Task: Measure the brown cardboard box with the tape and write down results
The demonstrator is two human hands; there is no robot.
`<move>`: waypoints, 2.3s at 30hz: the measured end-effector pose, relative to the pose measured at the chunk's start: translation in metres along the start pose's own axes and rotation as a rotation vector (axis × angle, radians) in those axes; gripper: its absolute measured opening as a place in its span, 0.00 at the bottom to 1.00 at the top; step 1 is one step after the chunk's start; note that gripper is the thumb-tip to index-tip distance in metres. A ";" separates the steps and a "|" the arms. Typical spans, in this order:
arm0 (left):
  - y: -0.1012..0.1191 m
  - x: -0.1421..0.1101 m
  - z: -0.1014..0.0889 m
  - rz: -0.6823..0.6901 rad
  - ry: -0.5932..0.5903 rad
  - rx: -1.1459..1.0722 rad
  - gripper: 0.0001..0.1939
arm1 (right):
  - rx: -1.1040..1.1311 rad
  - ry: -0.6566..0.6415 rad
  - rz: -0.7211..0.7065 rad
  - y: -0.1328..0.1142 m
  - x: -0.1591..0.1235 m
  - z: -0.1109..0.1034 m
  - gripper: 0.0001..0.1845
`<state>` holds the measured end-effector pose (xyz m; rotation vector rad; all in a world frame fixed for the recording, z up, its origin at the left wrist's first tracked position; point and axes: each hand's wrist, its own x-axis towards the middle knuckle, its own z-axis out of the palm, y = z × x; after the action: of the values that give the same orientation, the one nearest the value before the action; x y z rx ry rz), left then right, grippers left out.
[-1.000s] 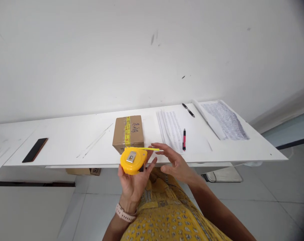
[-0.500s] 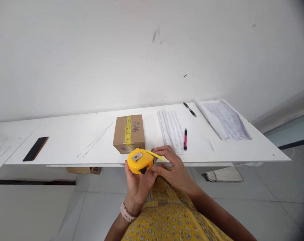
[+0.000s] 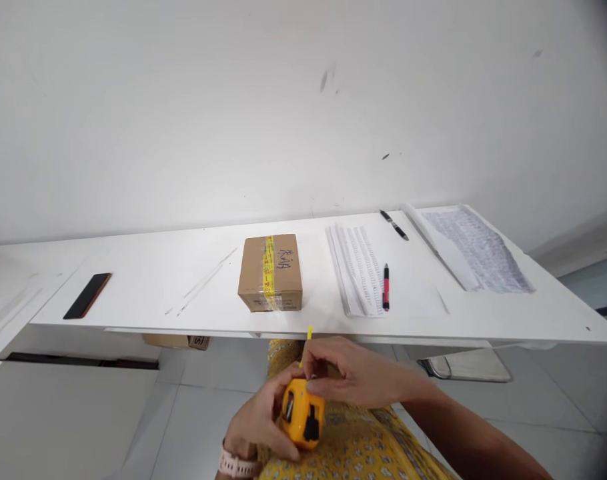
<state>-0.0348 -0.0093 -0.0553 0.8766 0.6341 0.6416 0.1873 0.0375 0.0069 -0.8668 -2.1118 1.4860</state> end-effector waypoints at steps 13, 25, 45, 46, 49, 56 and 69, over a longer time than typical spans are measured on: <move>0.012 -0.004 -0.009 0.135 0.306 0.066 0.28 | -0.277 0.242 -0.135 -0.017 0.107 -0.151 0.12; 0.052 0.013 0.024 0.184 0.320 -0.322 0.28 | -0.223 0.276 0.136 0.038 0.206 -0.151 0.10; 0.049 0.010 0.006 0.213 0.477 -0.332 0.23 | 0.170 0.476 0.051 0.063 0.184 -0.115 0.30; 0.049 0.007 0.004 0.268 0.524 -0.303 0.23 | 0.187 0.537 0.043 0.065 0.179 -0.115 0.31; 0.051 -0.001 -0.012 0.501 0.721 -0.188 0.27 | 0.206 0.793 0.052 0.076 0.153 -0.106 0.33; 0.041 0.018 -0.053 0.455 0.779 -0.088 0.28 | 0.107 0.704 0.057 0.099 0.090 -0.041 0.36; 0.061 0.013 -0.038 0.419 0.614 0.008 0.28 | -0.164 0.715 -0.093 0.045 0.059 -0.060 0.30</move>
<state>-0.0685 0.0484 -0.0253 0.8244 1.0103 1.3133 0.1950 0.1296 -0.0160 -1.1308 -1.7042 0.7859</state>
